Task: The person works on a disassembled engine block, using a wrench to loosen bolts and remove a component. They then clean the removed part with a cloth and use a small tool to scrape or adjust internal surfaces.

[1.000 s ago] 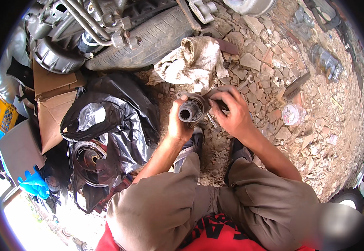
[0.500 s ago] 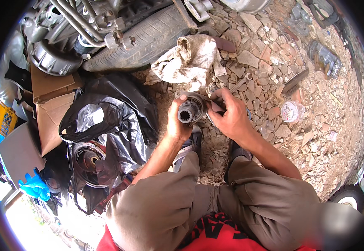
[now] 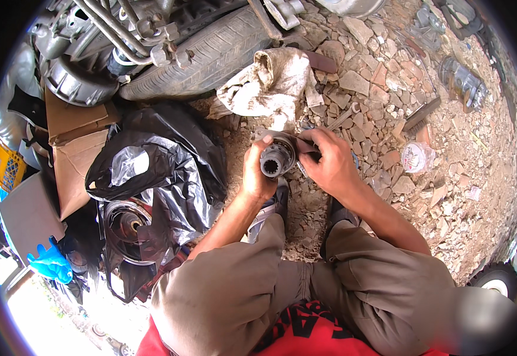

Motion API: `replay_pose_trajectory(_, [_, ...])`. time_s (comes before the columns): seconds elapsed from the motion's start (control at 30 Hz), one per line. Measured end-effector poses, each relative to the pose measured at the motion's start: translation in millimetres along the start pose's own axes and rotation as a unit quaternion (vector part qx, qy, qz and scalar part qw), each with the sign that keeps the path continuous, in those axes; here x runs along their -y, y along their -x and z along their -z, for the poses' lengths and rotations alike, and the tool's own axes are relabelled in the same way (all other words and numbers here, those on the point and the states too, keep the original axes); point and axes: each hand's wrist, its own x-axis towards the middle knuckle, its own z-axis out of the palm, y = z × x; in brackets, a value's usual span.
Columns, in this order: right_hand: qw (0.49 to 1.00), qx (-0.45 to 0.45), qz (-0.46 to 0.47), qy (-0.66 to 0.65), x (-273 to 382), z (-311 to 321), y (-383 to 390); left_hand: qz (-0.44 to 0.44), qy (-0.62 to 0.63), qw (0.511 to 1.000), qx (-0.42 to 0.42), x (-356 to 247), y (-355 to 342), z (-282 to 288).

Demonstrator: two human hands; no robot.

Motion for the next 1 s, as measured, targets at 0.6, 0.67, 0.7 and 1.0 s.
replay_pose_trajectory(0.6, [0.997, 0.075, 0.023, 0.011, -1.7, 11.4, -1.2, -0.009, -0.053, 0.998, 0.024, -7.4, 4.1, 4.2])
replay_pose_trajectory(0.67, [0.998, 0.056, 0.037, 0.013, 0.0, 13.3, -2.3, 0.002, -0.038, 0.999, 0.036, -6.9, 4.1, 2.4])
replay_pose_trajectory(0.7, [0.998, 0.046, 0.044, 0.014, 0.8, 13.9, -3.3, -0.003, -0.070, 0.997, 0.044, -7.3, 5.8, 0.5])
replay_pose_trajectory(1.0, [0.998, 0.060, 0.028, -0.010, 4.3, 17.0, -3.2, 0.013, -0.060, 0.997, 0.051, -3.3, 3.1, 11.8])
